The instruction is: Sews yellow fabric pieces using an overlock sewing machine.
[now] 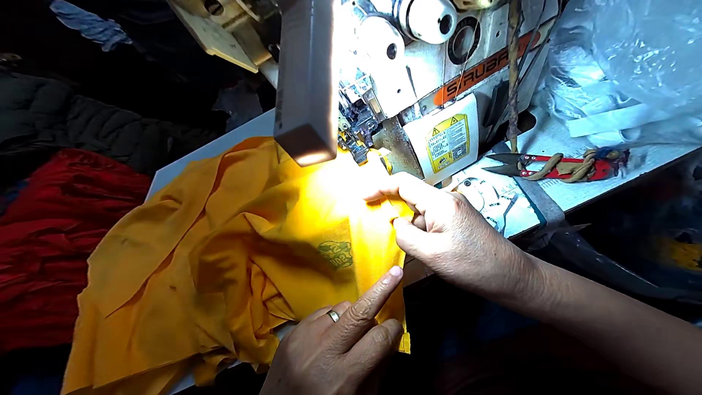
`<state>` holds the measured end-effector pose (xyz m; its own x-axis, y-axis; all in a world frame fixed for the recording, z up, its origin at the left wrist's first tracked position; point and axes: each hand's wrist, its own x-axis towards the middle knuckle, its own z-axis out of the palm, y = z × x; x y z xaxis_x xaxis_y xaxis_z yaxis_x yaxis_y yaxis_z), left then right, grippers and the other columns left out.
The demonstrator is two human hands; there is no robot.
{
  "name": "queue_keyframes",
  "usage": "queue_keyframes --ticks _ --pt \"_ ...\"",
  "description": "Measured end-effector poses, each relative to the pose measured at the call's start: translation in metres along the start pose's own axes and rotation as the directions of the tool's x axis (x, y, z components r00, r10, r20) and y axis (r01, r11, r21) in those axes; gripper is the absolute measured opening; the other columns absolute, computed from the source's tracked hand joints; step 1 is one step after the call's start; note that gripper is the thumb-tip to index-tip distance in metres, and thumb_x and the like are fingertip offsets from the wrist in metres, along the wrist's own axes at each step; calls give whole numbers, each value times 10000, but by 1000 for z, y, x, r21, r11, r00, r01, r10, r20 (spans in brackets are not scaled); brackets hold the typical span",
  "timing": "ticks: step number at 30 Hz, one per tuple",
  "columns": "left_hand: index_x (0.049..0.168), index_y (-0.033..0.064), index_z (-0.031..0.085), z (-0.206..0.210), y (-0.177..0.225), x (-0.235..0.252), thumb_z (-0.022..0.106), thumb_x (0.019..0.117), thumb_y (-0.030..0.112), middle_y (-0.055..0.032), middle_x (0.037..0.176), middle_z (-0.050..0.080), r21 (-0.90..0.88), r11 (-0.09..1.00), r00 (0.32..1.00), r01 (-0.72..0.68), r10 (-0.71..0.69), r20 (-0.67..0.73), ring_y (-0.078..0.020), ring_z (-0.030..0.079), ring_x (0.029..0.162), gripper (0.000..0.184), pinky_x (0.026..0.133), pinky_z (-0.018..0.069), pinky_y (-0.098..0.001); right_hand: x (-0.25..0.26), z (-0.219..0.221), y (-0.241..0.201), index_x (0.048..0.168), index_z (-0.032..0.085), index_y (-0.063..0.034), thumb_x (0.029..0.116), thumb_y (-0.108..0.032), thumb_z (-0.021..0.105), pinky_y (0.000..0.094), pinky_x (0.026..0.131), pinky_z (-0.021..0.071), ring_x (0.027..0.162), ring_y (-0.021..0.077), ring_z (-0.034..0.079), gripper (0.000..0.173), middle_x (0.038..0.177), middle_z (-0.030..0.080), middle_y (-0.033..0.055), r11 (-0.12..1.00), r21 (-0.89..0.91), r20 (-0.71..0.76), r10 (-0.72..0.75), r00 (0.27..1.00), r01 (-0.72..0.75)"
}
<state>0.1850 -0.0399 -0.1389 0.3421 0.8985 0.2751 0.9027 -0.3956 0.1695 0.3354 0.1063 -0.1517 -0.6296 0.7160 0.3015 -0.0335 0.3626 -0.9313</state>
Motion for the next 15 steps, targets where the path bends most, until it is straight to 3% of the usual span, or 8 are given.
queue_keyframes --ticks 2,6,9,12,15 --pt "888 116 682 -2 -1 -1 538 1020 137 -135 1265 712 -2 1000 1000 4 -4 10 -172 652 717 196 633 469 -290 0 4 10 1228 652 -60 932 51 523 162 657 539 757 0 664 342 979 724 23 992 128 -30 -11 999 14" --pt "904 113 684 -2 -3 -3 536 1025 140 -137 1237 721 -10 1000 1000 -6 6 2 -174 654 743 193 659 469 -284 1 0 11 1127 708 -81 983 18 503 176 690 540 797 -5 665 270 962 727 -14 989 141 15 43 999 -44" --pt "915 113 679 -3 -3 -5 537 1024 136 -144 1225 724 -20 1000 1000 -6 6 2 -179 665 767 181 678 480 -285 2 -4 13 1042 697 -78 962 10 526 162 633 520 707 -11 637 208 850 695 -22 990 131 25 55 998 -58" --pt "927 106 673 -7 -3 -7 529 1026 123 -156 1212 723 -49 999 1000 -3 3 1 -179 674 784 176 699 494 -279 3 -7 14 1023 672 -76 930 -5 552 128 561 429 613 -43 534 168 732 602 -52 999 50 14 -9 1000 8" --pt "952 109 660 -11 -2 -9 524 1041 135 -159 1219 714 -75 997 1000 6 -6 3 -171 668 814 165 726 486 -272 5 -14 16 1009 664 -67 894 10 540 122 569 413 634 -51 536 186 743 615 -48 987 -95 52 -123 991 127"
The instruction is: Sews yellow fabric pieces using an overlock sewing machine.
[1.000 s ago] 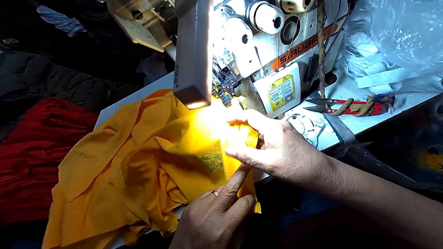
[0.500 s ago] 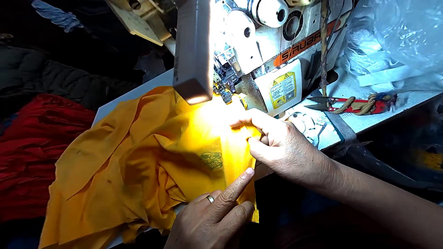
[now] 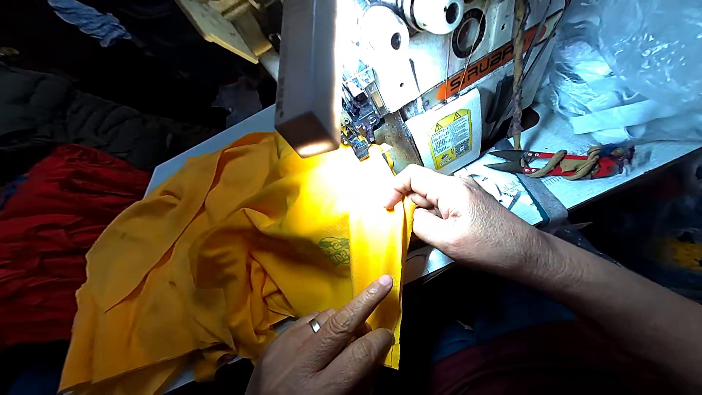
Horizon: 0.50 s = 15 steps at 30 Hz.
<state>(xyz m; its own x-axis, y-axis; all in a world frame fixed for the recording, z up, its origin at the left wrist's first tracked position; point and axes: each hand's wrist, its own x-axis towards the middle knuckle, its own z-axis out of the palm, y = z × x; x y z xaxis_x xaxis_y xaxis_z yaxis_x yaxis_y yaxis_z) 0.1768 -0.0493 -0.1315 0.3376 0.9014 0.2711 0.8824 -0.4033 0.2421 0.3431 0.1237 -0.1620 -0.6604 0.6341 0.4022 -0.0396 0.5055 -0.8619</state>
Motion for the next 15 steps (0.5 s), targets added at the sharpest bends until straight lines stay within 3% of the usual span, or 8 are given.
queue_keyframes --ticks 6,10,15 --pt "967 75 673 -10 0 -8 550 1044 147 -170 1221 690 -176 984 998 23 -32 -45 -134 670 961 162 864 501 -232 6 -15 3 1001 709 -69 866 46 579 204 578 461 655 55 589 220 761 655 14 914 -296 129 -248 960 276" --pt "976 80 654 -17 -3 -17 569 1038 146 -88 1263 651 -285 958 992 8 -43 -116 -51 648 1063 125 937 510 -187 12 -22 3 1015 719 -36 902 20 607 192 638 491 717 63 637 168 813 699 46 890 -270 169 -333 928 368" --pt "1010 105 667 -23 -4 -26 551 1053 192 8 1263 648 -327 945 979 19 -84 -187 7 626 1122 151 968 507 -166 15 -22 8 938 737 -22 897 0 643 176 703 505 795 80 644 105 843 684 71 863 -252 137 -416 899 438"
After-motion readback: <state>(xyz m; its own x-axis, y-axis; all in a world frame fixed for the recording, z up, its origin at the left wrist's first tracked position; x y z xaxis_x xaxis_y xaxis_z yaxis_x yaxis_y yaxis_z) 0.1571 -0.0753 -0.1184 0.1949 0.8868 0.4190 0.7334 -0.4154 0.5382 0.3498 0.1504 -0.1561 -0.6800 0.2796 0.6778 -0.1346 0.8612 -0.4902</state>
